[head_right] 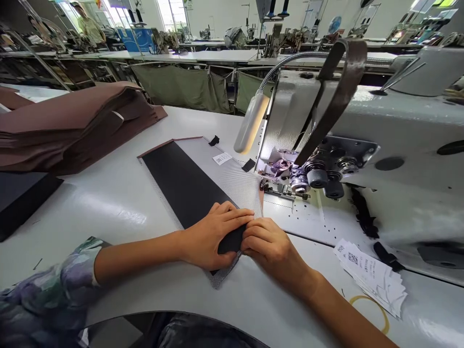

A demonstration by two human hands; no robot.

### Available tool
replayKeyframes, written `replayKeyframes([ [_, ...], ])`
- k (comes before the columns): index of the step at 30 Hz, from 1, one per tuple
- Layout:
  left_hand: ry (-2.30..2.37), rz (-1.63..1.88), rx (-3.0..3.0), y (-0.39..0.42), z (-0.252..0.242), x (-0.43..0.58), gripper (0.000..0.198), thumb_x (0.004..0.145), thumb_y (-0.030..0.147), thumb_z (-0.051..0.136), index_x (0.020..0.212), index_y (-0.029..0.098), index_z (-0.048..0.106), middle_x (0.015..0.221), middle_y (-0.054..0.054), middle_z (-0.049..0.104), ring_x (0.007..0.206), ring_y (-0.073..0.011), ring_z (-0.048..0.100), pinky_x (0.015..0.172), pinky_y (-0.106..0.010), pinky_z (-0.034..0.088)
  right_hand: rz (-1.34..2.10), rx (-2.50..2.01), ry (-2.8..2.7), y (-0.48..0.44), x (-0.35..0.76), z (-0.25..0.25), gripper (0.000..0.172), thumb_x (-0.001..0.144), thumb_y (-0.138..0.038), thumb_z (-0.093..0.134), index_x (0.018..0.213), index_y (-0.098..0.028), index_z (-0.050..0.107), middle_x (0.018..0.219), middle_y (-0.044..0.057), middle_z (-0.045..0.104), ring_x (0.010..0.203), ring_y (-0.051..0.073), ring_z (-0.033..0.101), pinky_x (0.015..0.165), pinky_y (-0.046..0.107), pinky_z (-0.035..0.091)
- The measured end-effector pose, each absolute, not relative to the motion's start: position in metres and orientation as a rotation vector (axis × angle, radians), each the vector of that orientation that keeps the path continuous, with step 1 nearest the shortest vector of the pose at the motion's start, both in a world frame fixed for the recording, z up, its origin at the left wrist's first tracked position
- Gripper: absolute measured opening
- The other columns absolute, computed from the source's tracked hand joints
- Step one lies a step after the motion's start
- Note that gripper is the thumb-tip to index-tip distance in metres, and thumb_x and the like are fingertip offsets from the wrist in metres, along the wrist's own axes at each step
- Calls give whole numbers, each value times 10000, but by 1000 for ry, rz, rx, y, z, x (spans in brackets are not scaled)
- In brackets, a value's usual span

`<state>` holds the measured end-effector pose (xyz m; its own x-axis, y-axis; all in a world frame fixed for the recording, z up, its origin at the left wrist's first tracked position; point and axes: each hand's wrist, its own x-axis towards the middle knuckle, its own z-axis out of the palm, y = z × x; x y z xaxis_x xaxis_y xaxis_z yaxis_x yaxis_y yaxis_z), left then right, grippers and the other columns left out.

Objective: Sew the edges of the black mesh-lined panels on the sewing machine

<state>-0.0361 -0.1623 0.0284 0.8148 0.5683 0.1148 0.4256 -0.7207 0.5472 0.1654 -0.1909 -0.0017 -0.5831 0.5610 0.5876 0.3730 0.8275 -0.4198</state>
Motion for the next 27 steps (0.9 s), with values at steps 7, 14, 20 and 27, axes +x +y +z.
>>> replayKeyframes([
  [7, 795, 524, 2432, -161, 20, -32, 693, 596, 232, 665, 1257, 166, 466, 1307, -55, 527, 1032, -264, 449, 838, -417, 374, 383, -647, -2240, -188, 164, 1, 98, 866, -99, 585, 804, -172, 605, 787, 25, 634, 843, 166, 571, 762, 337, 467],
  [14, 799, 533, 2405, -160, 18, -31, 705, 583, 236, 679, 1253, 165, 470, 1296, -51, 532, 1011, -263, 452, 854, -418, 380, 362, -659, -2240, -187, 161, 0, 105, 869, -98, 578, 788, -164, 587, 762, 27, 619, 829, 159, 567, 755, 315, 457],
  [20, 796, 506, 2387, -161, 22, -33, 640, 616, 217, 633, 1233, 203, 464, 1202, -22, 579, 944, -231, 468, 807, -371, 368, 354, -675, -2266, -189, 161, -2, 68, 871, -92, 571, 831, -146, 575, 796, 38, 596, 849, 169, 530, 743, 332, 424],
  [27, 813, 470, 2397, -160, 23, -33, 720, 628, 238, 648, 1299, 196, 387, 1100, -25, 595, 969, -221, 478, 822, -354, 357, 343, -644, -2265, -189, 162, -5, 83, 867, -77, 565, 819, -143, 554, 785, 42, 590, 861, 176, 522, 757, 337, 427],
])
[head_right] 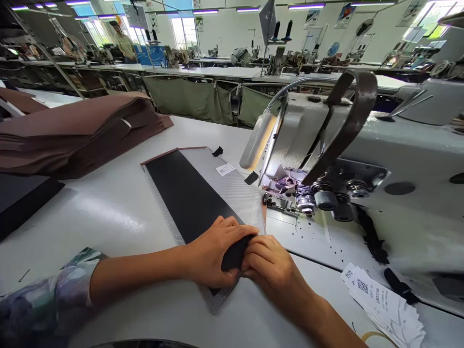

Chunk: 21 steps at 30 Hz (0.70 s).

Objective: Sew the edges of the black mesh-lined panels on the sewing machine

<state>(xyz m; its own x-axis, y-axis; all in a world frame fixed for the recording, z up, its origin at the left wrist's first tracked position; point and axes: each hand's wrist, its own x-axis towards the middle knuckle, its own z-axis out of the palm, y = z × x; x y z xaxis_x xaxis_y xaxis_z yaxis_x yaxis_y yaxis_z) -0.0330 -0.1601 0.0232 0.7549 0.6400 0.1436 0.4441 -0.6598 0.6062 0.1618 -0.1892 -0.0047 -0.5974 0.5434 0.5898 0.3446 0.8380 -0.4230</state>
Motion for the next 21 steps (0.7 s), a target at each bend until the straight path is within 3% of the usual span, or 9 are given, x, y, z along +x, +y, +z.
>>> replayKeyframes([
  [10, 817, 457, 2417, -160, 22, -36, 753, 623, 251, 663, 1313, 195, 365, 1114, -44, 588, 976, -242, 483, 832, -385, 387, 319, -640, -2273, -188, 158, -3, 110, 919, -131, 507, 815, -163, 520, 770, 28, 565, 847, 162, 510, 730, 308, 424],
  [13, 792, 424, 2405, -160, 24, -37, 807, 646, 239, 653, 1367, 192, 292, 1179, -69, 558, 997, -257, 481, 856, -429, 396, 390, -748, -2235, -189, 154, -2, 138, 905, -102, 485, 786, -172, 483, 753, 12, 536, 766, 146, 478, 664, 292, 390],
  [18, 798, 270, 2468, -162, 25, -34, 1033, 659, 429, 718, 1450, 151, 114, 1363, -144, 429, 1128, -331, 414, 980, -580, 309, 397, -933, -2296, -190, 147, 1, 174, 831, -59, 528, 736, -177, 441, 769, 3, 532, 732, 153, 423, 631, 287, 324],
  [21, 832, 162, 2484, -162, 25, -32, 961, 706, 362, 688, 1445, 136, 118, 1341, -148, 438, 1144, -323, 400, 1007, -575, 292, 297, -910, -2337, -182, 152, 0, 177, 866, -125, 550, 729, -176, 450, 751, -1, 527, 723, 152, 424, 647, 293, 321],
])
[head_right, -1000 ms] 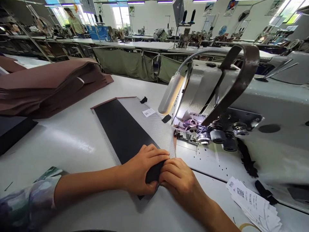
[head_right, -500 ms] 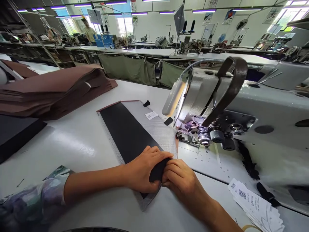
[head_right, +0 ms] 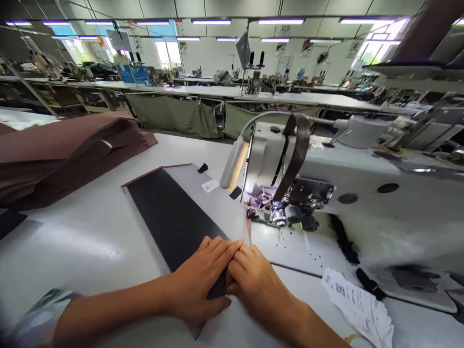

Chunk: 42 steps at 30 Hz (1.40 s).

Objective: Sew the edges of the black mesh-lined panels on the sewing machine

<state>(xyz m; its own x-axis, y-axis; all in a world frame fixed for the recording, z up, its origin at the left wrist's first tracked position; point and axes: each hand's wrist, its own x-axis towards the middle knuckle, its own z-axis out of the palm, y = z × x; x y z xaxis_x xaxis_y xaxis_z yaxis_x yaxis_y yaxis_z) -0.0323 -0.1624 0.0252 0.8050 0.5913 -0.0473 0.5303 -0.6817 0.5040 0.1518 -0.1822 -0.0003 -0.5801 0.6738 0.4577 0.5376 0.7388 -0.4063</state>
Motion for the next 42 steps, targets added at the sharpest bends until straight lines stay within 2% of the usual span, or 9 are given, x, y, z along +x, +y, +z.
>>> replayKeyframes([
  [5, 831, 176, 2451, -160, 29, -37, 839, 737, 223, 620, 1426, 220, 140, 1380, -88, 405, 1159, -280, 390, 1003, -518, 285, 172, -932, -2322, -164, 179, -1, 131, 909, -259, 560, 829, -179, 492, 846, 21, 554, 876, 184, 472, 805, 345, 351],
  [9, 581, 239, 2610, -159, 31, -39, 529, 810, 141, 513, 1295, 302, 373, 1423, 31, 408, 1028, -212, 448, 828, -378, 320, 406, -1120, -2256, -164, 191, 5, 86, 921, -195, 508, 835, -197, 519, 908, 21, 522, 902, 174, 470, 816, 333, 367],
  [12, 457, 295, 2721, -159, 25, -37, 296, 843, 110, 447, 1102, 237, 516, 1285, 52, 558, 919, -176, 469, 721, -348, 279, 594, -1277, -2168, -168, 188, 11, 133, 905, -158, 506, 799, -210, 567, 935, 11, 513, 923, 158, 483, 835, 307, 387],
  [16, 482, 418, 2663, -159, 14, -34, 127, 765, 106, 521, 868, 178, 503, 1152, 49, 625, 884, -142, 486, 705, -330, 264, 589, -1492, -2001, -169, 180, 14, 106, 786, -122, 590, 731, -211, 605, 922, 10, 528, 841, 146, 530, 730, 267, 425],
  [19, 513, 454, 2613, -157, 8, -33, 112, 733, 95, 530, 786, 169, 465, 1071, 39, 641, 860, -132, 499, 700, -321, 266, 430, -1734, -1912, -171, 175, 15, 171, 666, -170, 695, 765, -203, 560, 796, -14, 562, 650, 133, 516, 588, 257, 390],
  [22, 525, 461, 2631, -156, 5, -33, 88, 770, 100, 510, 760, 170, 458, 957, 27, 649, 833, -133, 504, 700, -325, 264, 348, -1921, -1933, -175, 170, 19, 158, 705, -230, 686, 697, -213, 529, 619, -48, 561, 555, 132, 480, 531, 251, 316],
  [32, 552, 451, 2670, -157, 8, -31, 97, 771, 94, 493, 729, 166, 442, 836, 21, 595, 776, -132, 452, 688, -314, 259, 126, -1856, -1980, -173, 154, 10, 188, 614, -67, 546, 522, -201, 451, 422, -70, 465, 372, 87, 370, 419, 229, 205],
  [38, 564, 438, 2725, -158, 8, -30, 84, 794, 104, 485, 744, 167, 459, 810, 15, 571, 765, -136, 445, 681, -310, 258, -228, -1404, -2159, -197, 152, -2, 270, 859, -75, 396, 642, -184, 515, 576, 1, 488, 519, 127, 412, 531, 286, 274],
  [42, 554, 419, 2719, -158, 10, -30, 89, 788, 93, 488, 750, 168, 457, 837, 9, 592, 787, -143, 466, 691, -311, 259, -483, -1184, -2273, -209, 156, -2, 209, 924, -51, 394, 953, -94, 596, 631, 20, 498, 591, 144, 423, 552, 283, 317],
])
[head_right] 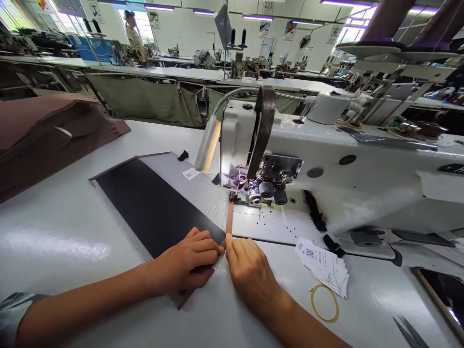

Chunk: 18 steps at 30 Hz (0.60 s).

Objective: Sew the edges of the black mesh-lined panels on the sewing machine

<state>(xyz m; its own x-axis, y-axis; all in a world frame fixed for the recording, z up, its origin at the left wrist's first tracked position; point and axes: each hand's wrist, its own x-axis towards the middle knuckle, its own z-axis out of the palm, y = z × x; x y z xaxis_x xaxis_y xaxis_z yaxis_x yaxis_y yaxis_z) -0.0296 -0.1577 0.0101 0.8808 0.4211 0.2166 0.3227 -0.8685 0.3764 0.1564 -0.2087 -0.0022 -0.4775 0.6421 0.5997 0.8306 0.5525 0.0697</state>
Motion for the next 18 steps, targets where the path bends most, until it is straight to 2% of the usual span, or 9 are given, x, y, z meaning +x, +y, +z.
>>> replayKeyframes([
  [2, 547, 417, 2717, -158, 11, -30, 91, 784, 90, 486, 746, 167, 454, 847, 9, 597, 794, -145, 468, 694, -313, 259, -500, -1157, -2294, -210, 159, -2, 241, 925, -37, 394, 1101, -42, 558, 650, 25, 506, 602, 148, 419, 547, 280, 337],
  [5, 545, 414, 2732, -157, 12, -29, 100, 781, 94, 487, 726, 163, 441, 812, 16, 579, 771, -140, 451, 683, -313, 256, -436, -1159, -2301, -209, 161, -3, 279, 922, -34, 402, 1173, -11, 521, 685, 39, 528, 637, 155, 436, 569, 284, 373],
  [18, 520, 486, 2753, -124, 12, -23, 81, 771, 97, 475, 740, 171, 472, 775, 11, 551, 750, -148, 426, 653, -314, 244, -327, -1204, -2316, -176, 172, -5, 275, 890, -34, 394, 1077, -53, 594, 690, 51, 525, 661, 176, 455, 586, 307, 383],
])
